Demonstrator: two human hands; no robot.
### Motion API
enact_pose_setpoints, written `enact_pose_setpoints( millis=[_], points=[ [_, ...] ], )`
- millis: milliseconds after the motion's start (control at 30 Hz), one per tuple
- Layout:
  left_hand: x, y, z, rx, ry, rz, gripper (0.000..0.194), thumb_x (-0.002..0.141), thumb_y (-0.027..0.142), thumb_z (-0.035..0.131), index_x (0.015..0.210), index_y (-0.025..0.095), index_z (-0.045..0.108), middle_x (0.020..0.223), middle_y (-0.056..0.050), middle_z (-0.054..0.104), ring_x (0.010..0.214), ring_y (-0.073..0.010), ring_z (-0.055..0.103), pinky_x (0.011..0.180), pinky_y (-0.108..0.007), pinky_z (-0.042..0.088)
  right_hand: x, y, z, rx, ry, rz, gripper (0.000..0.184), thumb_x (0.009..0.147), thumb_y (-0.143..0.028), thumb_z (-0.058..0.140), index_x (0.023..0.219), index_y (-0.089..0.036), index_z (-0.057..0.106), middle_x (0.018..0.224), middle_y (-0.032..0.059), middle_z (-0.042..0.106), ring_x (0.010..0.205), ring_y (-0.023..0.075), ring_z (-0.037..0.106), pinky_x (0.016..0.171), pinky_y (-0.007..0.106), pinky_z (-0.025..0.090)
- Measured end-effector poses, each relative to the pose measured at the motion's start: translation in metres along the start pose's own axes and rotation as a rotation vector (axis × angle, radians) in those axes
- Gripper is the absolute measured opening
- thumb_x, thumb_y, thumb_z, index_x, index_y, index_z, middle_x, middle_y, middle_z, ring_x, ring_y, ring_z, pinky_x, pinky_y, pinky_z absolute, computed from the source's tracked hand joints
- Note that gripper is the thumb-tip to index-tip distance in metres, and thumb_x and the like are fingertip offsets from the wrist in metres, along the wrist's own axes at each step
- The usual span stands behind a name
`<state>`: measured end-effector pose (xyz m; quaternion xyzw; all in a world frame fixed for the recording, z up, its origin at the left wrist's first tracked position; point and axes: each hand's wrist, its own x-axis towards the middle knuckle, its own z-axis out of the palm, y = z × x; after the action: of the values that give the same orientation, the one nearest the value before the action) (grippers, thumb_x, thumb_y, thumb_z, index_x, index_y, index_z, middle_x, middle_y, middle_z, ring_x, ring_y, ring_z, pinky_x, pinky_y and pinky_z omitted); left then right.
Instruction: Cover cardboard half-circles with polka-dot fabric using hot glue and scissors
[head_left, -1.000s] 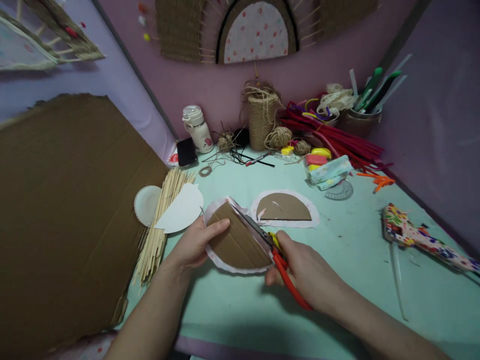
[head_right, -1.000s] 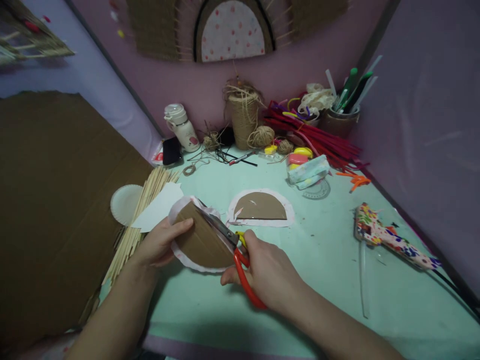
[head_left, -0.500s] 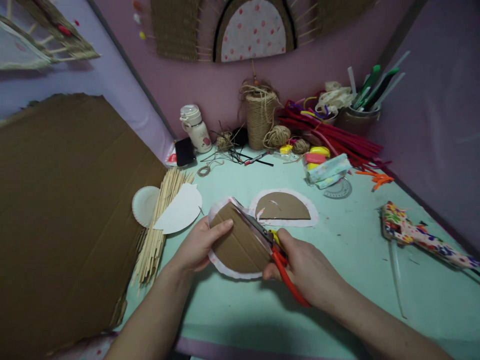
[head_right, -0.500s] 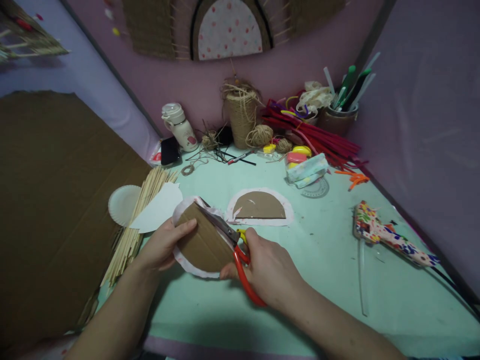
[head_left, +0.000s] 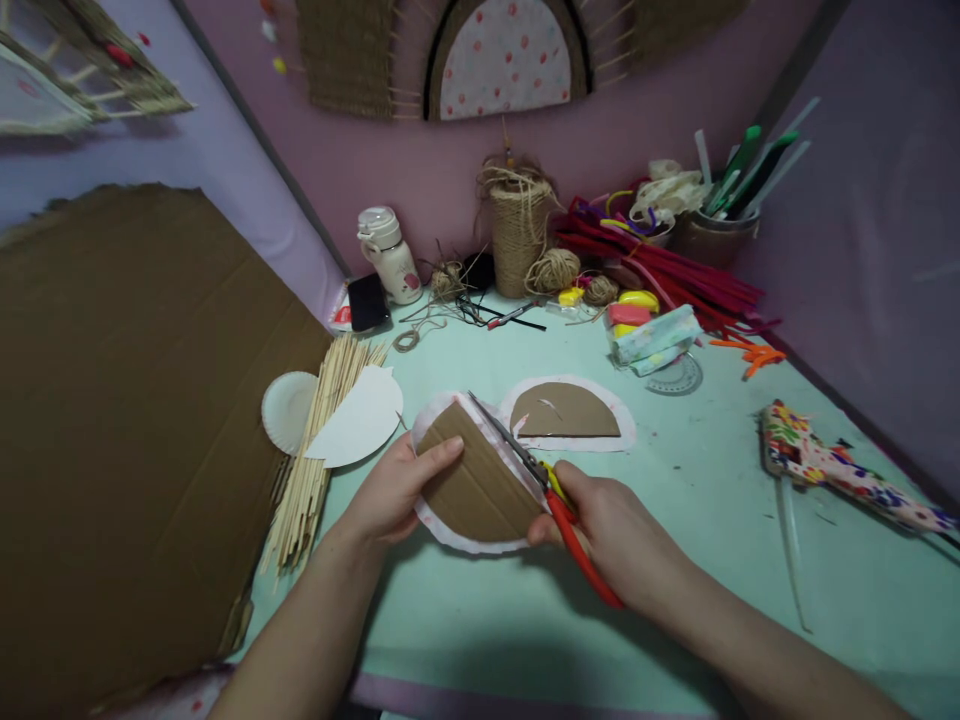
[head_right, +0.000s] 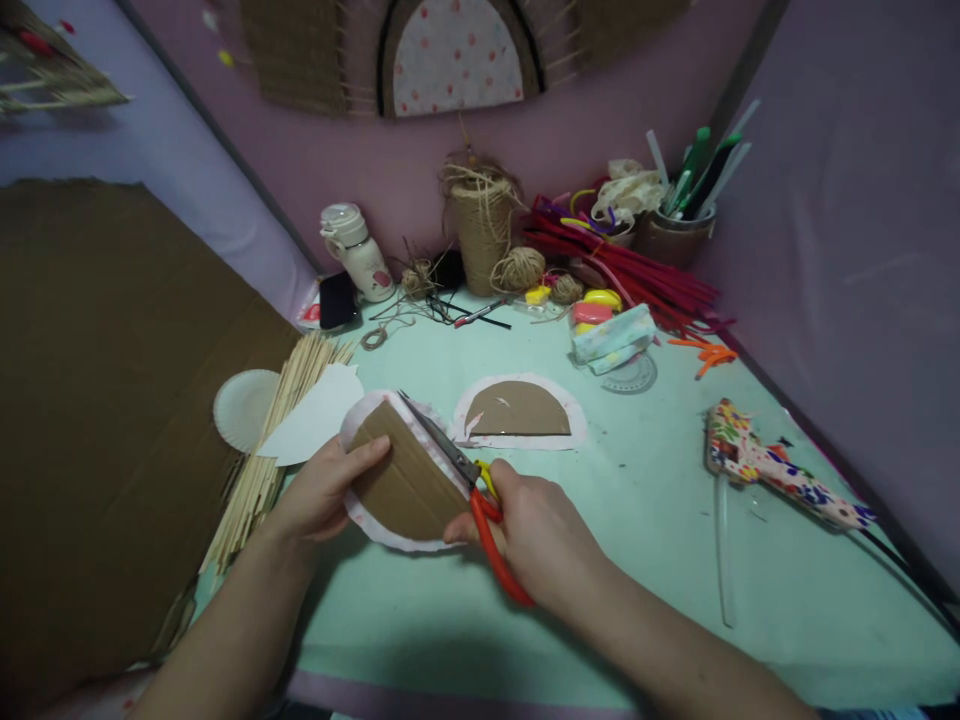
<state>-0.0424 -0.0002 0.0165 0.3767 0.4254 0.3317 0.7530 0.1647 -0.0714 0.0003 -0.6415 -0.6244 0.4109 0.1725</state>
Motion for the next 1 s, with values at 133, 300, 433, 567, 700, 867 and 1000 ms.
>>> enact_pose_setpoints(
  millis=[133,300,433,567,700,867,1000],
  points=[
    [0.000,0.000,-0.001,-0.001,-0.001,0.001,0.038,0.072,0.035,0.079,0.103,0.014,0.072,0.089,-0.009,0.077,0.079,-0.0240,0.071,0.071,-0.030,0.053,-0.001,0.000,-0.002,0.023,-0.012,-0.008,0.020,0.084,-0.037,0.054,0.071,-0.025,0.043,0.079,0.0064,0.075,0.070,0.0224,0.066,0.061,0.027,0.038],
    [0.000,0.001,0.000,0.011,-0.014,-0.021,0.038,0.072,0.035,0.079,0.103,0.014,0.072,0.092,-0.010,0.077,0.085,-0.0268,0.071,0.078,-0.035,0.055,0.000,0.003,-0.002,0.035,-0.015,-0.022,0.018,0.084,-0.035,0.052,0.071,-0.025,0.044,0.079,0.0047,0.075,0.072,0.0231,0.067,0.062,0.028,0.039],
    [0.001,0.003,-0.001,-0.035,0.008,0.015,0.038,0.072,0.034,0.079,0.103,0.015,0.072,0.097,-0.010,0.076,0.094,-0.0281,0.070,0.086,-0.037,0.054,0.002,0.006,-0.001,0.024,0.044,-0.039,0.024,0.085,-0.038,0.053,0.071,-0.026,0.038,0.070,0.0016,0.070,0.066,0.0207,0.063,0.059,0.026,0.037],
    [0.002,0.007,-0.006,-0.188,0.042,0.129,0.030,0.077,0.027,0.074,0.105,0.019,0.071,0.104,-0.007,0.075,0.098,-0.0244,0.069,0.097,-0.037,0.048,0.007,0.009,-0.006,-0.148,0.110,0.017,0.028,0.086,-0.047,0.054,0.076,-0.025,0.040,0.073,0.0051,0.068,0.067,0.0230,0.061,0.056,0.027,0.033],
    [0.003,0.013,-0.009,-0.318,0.027,0.185,0.030,0.074,0.026,0.076,0.103,0.020,0.071,0.098,-0.004,0.076,0.091,-0.0214,0.070,0.097,-0.037,0.049,0.010,0.011,-0.013,-0.306,0.143,0.074,0.025,0.090,-0.048,0.050,0.082,-0.024,0.045,0.075,0.0074,0.068,0.067,0.0245,0.062,0.054,0.027,0.030],
    [0.006,0.014,-0.008,-0.391,0.009,0.244,0.028,0.074,0.024,0.076,0.102,0.021,0.071,0.097,-0.003,0.077,0.090,-0.0181,0.071,0.088,-0.031,0.054,0.011,0.016,-0.004,-0.416,0.130,-0.003,0.018,0.090,-0.038,0.055,0.089,-0.019,0.054,0.083,0.0104,0.067,0.073,0.0238,0.064,0.055,0.027,0.032],
    [0.006,0.006,-0.004,-0.395,-0.063,0.202,0.028,0.077,0.022,0.073,0.105,0.020,0.070,0.102,-0.005,0.076,0.095,-0.0195,0.070,0.090,-0.032,0.053,0.013,0.018,0.010,-0.269,0.204,-0.305,0.016,0.086,-0.023,0.057,0.100,-0.020,0.063,0.101,0.0112,0.066,0.091,0.0238,0.063,0.071,0.029,0.043]
  ],
)
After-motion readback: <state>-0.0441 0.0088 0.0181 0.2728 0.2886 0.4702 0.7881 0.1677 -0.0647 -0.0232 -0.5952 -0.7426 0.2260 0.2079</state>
